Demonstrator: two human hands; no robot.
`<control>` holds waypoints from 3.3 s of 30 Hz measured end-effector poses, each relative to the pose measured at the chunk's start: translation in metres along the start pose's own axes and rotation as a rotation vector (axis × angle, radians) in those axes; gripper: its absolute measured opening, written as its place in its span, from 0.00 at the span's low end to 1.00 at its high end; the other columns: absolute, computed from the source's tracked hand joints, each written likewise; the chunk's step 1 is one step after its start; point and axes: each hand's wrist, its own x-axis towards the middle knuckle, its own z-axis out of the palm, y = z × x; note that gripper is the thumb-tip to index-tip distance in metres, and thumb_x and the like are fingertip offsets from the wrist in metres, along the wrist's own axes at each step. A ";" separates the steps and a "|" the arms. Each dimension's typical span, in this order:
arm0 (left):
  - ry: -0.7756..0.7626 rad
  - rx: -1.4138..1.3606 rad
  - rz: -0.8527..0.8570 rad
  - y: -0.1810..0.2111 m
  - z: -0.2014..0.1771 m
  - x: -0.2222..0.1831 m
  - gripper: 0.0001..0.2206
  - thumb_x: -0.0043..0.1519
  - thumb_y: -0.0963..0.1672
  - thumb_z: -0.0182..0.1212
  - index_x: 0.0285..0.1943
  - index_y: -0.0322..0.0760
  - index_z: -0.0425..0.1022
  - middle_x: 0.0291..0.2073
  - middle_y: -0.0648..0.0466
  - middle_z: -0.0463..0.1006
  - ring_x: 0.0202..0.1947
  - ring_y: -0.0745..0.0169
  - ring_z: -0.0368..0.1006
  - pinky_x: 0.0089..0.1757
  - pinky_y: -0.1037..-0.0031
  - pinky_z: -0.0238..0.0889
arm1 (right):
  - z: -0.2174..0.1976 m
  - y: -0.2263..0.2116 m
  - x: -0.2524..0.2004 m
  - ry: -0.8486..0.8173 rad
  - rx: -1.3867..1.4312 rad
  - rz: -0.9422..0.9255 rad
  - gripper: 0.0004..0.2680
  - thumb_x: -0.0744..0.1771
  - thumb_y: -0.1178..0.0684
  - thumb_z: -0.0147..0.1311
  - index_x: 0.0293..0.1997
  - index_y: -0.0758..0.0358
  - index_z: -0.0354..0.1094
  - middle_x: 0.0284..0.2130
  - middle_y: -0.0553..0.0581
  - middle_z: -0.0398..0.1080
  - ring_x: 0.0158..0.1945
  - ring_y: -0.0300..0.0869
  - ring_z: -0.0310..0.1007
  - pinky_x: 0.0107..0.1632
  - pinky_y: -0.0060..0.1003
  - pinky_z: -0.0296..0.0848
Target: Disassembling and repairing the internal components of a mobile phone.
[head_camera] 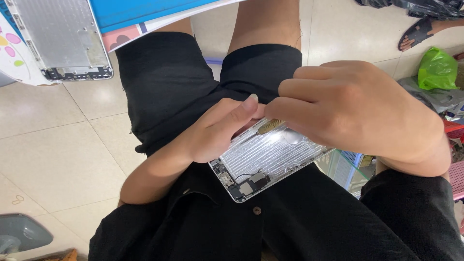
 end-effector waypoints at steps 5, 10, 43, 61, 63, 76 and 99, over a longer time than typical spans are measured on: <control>-0.022 0.045 0.003 -0.005 -0.002 0.001 0.33 0.76 0.56 0.31 0.62 0.24 0.77 0.38 0.48 0.82 0.35 0.69 0.75 0.41 0.77 0.67 | -0.002 0.003 -0.002 -0.064 0.023 0.022 0.09 0.62 0.54 0.61 0.42 0.64 0.74 0.25 0.51 0.63 0.28 0.42 0.67 0.29 0.39 0.65; -0.041 0.016 0.024 -0.003 -0.002 0.002 0.32 0.76 0.56 0.31 0.61 0.24 0.75 0.39 0.48 0.82 0.36 0.68 0.77 0.41 0.77 0.69 | 0.001 0.003 0.000 -0.026 0.064 -0.001 0.12 0.61 0.57 0.60 0.47 0.63 0.75 0.26 0.51 0.64 0.29 0.42 0.67 0.28 0.39 0.65; -0.006 -0.130 -0.025 -0.009 -0.009 0.003 0.22 0.77 0.49 0.42 0.61 0.23 0.75 0.37 0.52 0.81 0.34 0.72 0.73 0.38 0.78 0.66 | 0.005 0.029 0.005 -0.029 0.591 0.215 0.05 0.65 0.57 0.61 0.41 0.65 0.73 0.26 0.52 0.71 0.27 0.37 0.71 0.28 0.33 0.68; 0.244 0.300 0.156 0.002 0.001 -0.013 0.18 0.72 0.42 0.52 0.69 0.26 0.69 0.36 0.50 0.85 0.31 0.76 0.78 0.33 0.84 0.68 | 0.104 -0.036 -0.058 0.854 1.369 0.733 0.08 0.67 0.57 0.53 0.42 0.59 0.54 0.29 0.46 0.58 0.30 0.28 0.54 0.35 0.23 0.52; 0.284 0.429 0.177 0.006 0.009 -0.014 0.18 0.71 0.41 0.53 0.69 0.26 0.70 0.32 0.51 0.84 0.27 0.77 0.76 0.30 0.84 0.66 | 0.108 -0.039 -0.064 0.867 1.386 0.736 0.07 0.68 0.61 0.51 0.41 0.60 0.53 0.26 0.46 0.58 0.25 0.27 0.53 0.30 0.21 0.51; 0.602 1.137 0.356 0.006 0.040 -0.026 0.13 0.68 0.41 0.60 0.61 0.32 0.78 0.24 0.49 0.79 0.19 0.67 0.75 0.26 0.76 0.65 | 0.125 -0.047 -0.073 0.800 1.393 0.690 0.08 0.67 0.64 0.50 0.42 0.57 0.53 0.30 0.43 0.58 0.27 0.27 0.55 0.31 0.23 0.53; 0.601 1.137 0.431 -0.001 0.025 -0.027 0.17 0.65 0.40 0.66 0.64 0.35 0.75 0.27 0.50 0.82 0.21 0.69 0.77 0.26 0.79 0.66 | 0.139 -0.046 -0.075 0.701 1.382 0.632 0.09 0.70 0.63 0.52 0.41 0.56 0.53 0.31 0.45 0.60 0.30 0.28 0.58 0.33 0.25 0.57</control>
